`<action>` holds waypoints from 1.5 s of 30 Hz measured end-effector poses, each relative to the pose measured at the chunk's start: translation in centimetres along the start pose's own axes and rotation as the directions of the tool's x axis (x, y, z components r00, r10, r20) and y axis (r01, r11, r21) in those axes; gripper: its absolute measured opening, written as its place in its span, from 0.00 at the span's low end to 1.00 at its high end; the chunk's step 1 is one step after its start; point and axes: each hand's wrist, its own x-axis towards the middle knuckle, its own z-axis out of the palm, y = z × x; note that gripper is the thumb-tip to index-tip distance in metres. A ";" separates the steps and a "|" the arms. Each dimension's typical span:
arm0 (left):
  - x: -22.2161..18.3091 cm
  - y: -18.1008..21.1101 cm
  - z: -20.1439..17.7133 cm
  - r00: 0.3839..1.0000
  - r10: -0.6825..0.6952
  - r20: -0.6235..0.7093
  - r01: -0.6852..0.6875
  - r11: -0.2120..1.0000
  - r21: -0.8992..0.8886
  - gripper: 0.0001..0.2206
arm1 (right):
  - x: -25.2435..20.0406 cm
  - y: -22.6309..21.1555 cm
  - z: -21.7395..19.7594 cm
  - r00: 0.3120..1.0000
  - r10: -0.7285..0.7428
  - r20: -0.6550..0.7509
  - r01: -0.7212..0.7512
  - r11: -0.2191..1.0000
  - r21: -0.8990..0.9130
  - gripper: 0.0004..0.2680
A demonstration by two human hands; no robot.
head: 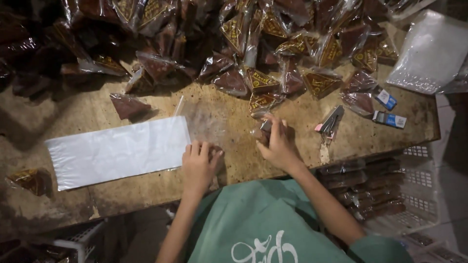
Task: Packaging individually wrapped triangular snacks into larger plastic bags and sealing them with a stapler.
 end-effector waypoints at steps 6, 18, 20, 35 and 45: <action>4.4 -5.6 1.6 0.847 -0.252 -0.468 0.440 0.826 0.352 0.06 | -0.4 -0.6 0.5 0.999 -0.033 -0.023 0.034 0.999 0.026 0.30; 3.8 -6.0 3.5 0.961 0.141 -0.236 -0.068 0.954 0.292 0.12 | -0.5 0.5 3.1 0.998 0.046 -0.045 -0.038 0.985 0.166 0.30; 3.6 -4.6 3.8 0.976 0.072 -0.205 -0.022 0.972 0.234 0.14 | -0.8 -1.0 3.8 0.997 0.004 -0.079 0.011 0.981 0.193 0.31; -1.9 4.4 0.3 0.925 -0.154 -0.346 0.044 0.951 -0.307 0.04 | 0.7 -8.7 -0.4 0.902 0.008 0.432 -0.199 0.895 0.399 0.26; -1.9 4.7 -0.4 0.978 0.134 -0.163 -0.152 0.983 -0.105 0.07 | -0.9 -4.9 4.4 0.960 0.058 0.274 -0.124 0.965 0.231 0.18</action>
